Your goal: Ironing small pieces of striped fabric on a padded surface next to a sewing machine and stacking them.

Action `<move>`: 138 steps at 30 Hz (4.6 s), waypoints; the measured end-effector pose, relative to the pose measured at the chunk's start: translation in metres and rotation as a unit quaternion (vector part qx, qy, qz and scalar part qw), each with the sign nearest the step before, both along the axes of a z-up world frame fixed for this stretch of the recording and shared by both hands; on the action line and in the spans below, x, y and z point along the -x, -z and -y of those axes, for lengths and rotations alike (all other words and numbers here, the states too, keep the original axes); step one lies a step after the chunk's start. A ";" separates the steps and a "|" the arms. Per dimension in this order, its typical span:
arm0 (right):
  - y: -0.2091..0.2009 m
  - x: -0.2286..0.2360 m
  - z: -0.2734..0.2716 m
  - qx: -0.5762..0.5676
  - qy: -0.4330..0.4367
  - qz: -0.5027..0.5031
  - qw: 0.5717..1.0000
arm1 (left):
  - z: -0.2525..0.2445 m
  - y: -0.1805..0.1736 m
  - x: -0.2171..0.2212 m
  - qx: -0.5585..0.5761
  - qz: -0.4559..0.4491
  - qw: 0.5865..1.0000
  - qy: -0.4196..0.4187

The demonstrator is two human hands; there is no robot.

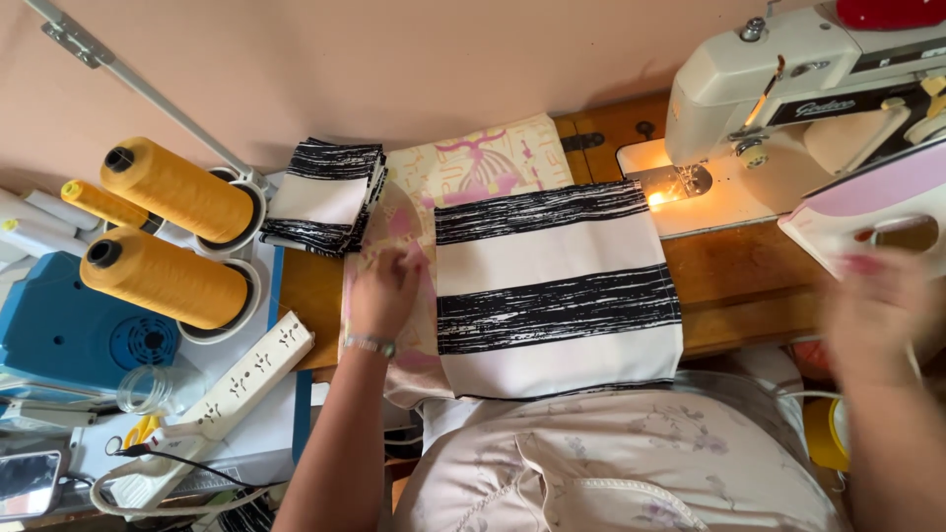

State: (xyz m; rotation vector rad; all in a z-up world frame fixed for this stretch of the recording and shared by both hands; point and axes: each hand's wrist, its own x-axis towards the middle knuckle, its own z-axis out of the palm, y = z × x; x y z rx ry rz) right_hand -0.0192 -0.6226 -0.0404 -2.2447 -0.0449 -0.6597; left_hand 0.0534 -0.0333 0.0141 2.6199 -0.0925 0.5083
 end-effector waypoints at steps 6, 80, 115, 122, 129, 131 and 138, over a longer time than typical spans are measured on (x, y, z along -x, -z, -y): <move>-0.013 -0.118 -0.122 0.235 -0.061 0.090 0.966 | 0.035 0.026 -0.119 0.004 -0.089 0.996 0.004; -0.049 -0.092 -0.144 0.174 -0.116 -0.167 0.963 | -0.012 0.014 -0.100 -0.129 -0.218 0.961 0.109; -0.126 -0.044 -0.129 -0.212 -0.206 -0.146 0.944 | -0.023 -0.132 0.034 0.209 -0.115 0.934 0.267; -0.129 -0.032 -0.123 -0.229 -0.215 -0.135 0.940 | -0.019 -0.144 0.041 0.116 -0.045 0.947 0.295; -0.189 0.009 -0.147 -0.225 -0.579 -0.167 0.765 | -0.020 -0.136 0.033 0.049 0.108 0.948 0.296; -0.209 0.028 -0.176 -0.147 -0.620 -0.159 0.754 | -0.002 -0.149 0.036 0.057 0.125 0.943 0.303; -0.241 0.058 -0.263 0.024 -0.756 -0.212 0.619 | 0.066 -0.143 0.027 0.298 -0.027 0.869 0.394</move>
